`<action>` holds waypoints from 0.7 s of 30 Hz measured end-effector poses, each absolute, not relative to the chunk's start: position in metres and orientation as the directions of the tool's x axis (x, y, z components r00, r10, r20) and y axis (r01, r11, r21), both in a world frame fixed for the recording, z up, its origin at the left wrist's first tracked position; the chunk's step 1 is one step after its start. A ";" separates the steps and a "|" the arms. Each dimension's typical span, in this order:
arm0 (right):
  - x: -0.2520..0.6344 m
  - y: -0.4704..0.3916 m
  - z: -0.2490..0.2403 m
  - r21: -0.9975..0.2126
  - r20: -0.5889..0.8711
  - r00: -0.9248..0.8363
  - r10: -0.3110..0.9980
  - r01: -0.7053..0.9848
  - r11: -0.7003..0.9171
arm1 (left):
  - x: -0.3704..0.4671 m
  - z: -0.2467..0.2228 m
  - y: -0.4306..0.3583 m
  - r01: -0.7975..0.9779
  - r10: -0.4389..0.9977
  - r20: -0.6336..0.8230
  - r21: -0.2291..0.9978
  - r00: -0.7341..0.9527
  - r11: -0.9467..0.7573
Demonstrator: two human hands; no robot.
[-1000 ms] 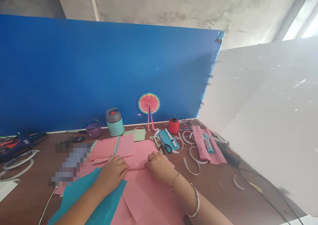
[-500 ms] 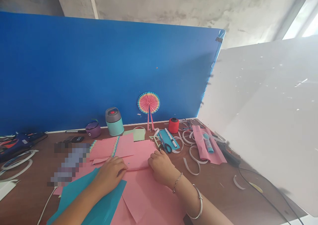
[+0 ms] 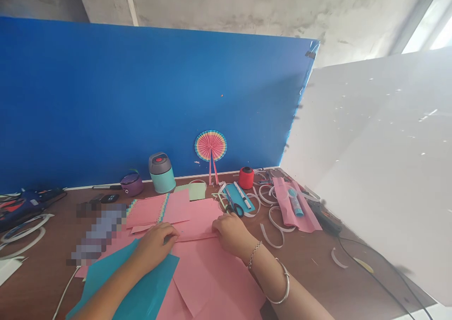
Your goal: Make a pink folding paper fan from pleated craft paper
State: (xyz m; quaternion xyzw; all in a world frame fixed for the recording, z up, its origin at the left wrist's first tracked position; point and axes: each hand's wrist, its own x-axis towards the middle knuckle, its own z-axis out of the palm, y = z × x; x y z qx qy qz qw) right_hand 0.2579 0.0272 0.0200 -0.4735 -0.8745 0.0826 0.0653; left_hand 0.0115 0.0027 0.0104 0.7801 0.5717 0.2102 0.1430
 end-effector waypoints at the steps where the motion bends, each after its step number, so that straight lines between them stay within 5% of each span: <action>1: 0.259 0.028 0.019 -0.220 0.039 -0.544 0.838 0.814 0.538 | 0.012 0.010 0.003 0.833 0.955 0.162 0.466 0.250 -0.297; 21: 0.251 0.030 0.015 -0.168 0.000 -0.475 0.880 0.867 0.468 | 0.018 -0.002 0.009 0.888 0.967 0.176 0.392 0.184 -0.240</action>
